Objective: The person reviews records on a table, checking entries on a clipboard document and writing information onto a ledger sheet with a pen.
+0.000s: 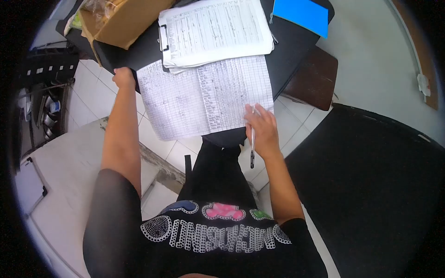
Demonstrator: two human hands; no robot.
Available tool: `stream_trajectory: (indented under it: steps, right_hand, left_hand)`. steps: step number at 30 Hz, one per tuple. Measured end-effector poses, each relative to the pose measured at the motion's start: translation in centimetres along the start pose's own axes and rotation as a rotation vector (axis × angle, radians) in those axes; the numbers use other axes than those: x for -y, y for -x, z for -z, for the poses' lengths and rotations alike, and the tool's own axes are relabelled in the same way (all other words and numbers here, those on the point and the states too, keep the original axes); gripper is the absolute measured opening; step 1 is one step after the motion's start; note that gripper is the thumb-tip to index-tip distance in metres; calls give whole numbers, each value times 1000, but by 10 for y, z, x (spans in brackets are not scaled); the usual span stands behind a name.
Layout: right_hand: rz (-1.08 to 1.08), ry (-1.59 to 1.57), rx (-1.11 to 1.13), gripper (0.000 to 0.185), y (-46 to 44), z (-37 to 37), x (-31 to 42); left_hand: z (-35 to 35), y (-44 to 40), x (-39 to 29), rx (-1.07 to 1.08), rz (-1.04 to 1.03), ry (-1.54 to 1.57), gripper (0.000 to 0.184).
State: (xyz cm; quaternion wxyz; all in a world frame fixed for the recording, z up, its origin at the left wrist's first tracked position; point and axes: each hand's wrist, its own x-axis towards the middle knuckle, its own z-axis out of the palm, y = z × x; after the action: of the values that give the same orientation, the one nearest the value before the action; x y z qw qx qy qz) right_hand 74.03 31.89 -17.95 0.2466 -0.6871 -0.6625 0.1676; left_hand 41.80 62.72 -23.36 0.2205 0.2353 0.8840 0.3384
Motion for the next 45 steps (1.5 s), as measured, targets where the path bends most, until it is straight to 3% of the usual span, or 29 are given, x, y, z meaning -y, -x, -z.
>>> stream_trajectory:
  steps: [6,11,13,16,19,22,25,28,37,45]
  right_hand:
    - [-117,-282,-120,22,5,9,-17]
    - [-77,-626,-264,38,-18,10,-19]
    - [-97,-785,-292,40,-27,-1,-26]
    - [-394,-1006,-225,38,-44,-10,-17]
    - [-423,-938,-269,34,-53,-19,-14]
    - [-181,-691,-321,29,-53,-26,-30]
    - [-74,-591,-367,29,-52,-26,-29]
    - [-112,-518,-381,30,-51,-28,-25]
    - [-226,-499,-470,34,-55,-34,-23]
    - [-185,-395,-504,33,-58,-35,-22]
  left_hand:
    - [-13,-22,14,11,-42,89,55]
    - [-41,-86,56,14,-213,-47,53]
    - [-20,-42,23,5,-108,-98,53]
    - [-12,-23,10,-3,-38,-55,52]
    - [-13,-24,11,-7,-53,-81,52]
    - [-14,-27,11,-16,-57,-108,51]
    - [-18,-35,16,-5,-86,-122,51]
    - [-16,-30,14,-11,-51,11,51]
    - [-10,-14,1,-56,42,-51,50]
    - [-9,-10,-1,-42,56,-32,50]
